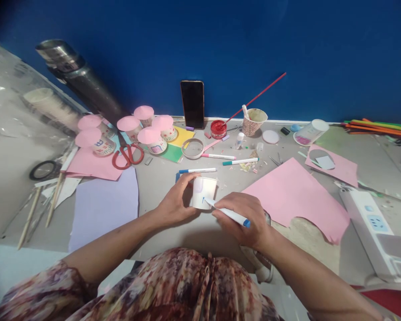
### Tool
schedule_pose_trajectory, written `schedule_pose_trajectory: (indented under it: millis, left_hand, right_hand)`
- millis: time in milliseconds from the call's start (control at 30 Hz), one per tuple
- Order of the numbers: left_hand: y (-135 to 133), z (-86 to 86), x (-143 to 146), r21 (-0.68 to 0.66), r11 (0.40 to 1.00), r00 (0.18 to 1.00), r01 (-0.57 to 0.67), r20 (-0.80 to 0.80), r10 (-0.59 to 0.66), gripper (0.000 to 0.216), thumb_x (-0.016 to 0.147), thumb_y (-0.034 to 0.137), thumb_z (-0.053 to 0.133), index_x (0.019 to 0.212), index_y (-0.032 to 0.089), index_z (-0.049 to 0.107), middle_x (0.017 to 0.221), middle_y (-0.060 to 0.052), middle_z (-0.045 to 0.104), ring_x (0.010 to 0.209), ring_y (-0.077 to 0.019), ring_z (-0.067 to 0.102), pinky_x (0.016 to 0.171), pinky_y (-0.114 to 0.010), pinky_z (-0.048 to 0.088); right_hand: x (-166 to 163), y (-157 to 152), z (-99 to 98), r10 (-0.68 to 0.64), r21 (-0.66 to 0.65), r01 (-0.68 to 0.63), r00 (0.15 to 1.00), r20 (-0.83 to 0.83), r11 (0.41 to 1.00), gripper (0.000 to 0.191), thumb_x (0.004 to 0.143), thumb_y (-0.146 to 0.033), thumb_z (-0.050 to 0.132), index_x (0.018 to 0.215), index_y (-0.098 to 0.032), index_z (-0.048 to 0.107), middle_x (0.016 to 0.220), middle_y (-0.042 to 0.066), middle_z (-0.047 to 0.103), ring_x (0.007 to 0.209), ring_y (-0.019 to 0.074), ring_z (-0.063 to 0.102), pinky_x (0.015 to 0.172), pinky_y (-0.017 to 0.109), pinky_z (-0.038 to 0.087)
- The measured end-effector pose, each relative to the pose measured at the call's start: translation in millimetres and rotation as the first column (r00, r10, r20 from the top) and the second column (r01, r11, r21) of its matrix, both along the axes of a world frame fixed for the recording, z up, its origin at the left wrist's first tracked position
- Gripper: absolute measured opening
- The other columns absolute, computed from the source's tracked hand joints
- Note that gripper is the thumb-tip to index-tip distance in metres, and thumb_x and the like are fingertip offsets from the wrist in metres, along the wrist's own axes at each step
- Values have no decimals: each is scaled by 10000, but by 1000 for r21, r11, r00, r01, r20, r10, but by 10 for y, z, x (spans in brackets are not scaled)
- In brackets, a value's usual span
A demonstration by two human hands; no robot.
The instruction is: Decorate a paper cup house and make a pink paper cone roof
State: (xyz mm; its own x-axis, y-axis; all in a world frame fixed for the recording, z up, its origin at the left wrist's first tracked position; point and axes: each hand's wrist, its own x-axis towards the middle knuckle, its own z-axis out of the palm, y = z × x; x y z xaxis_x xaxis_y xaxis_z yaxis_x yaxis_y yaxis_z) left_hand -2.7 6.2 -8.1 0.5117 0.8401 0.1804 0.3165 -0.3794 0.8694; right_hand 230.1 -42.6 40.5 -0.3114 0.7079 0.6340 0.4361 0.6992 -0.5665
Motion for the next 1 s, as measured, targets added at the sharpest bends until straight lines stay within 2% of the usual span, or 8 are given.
schedule_pose_trajectory:
  millis: [633, 1000]
  left_hand:
    - [-8, 42, 17, -121, 993, 997, 11, 71, -2, 820, 697, 182, 828, 1430, 218, 461, 1464, -169, 572, 1355, -351, 581, 1154, -508, 488]
    - [-13, 66, 0, -142, 990, 996, -6, 89, 19, 783, 718, 219, 839, 1402, 222, 457, 1443, -163, 579, 1340, -344, 592, 1160, -505, 475]
  right_hand:
    - [32, -14, 58, -29, -11, 29, 997, 77, 1000, 75, 976, -175, 639, 933, -197, 697, 722, 51, 759, 610, 173, 728, 591, 252, 570]
    - [46, -13, 71, -49, -6, 50, 994, 96, 999, 100, 973, -190, 630, 903, -215, 697, 713, 50, 761, 597, 179, 722, 577, 267, 579]
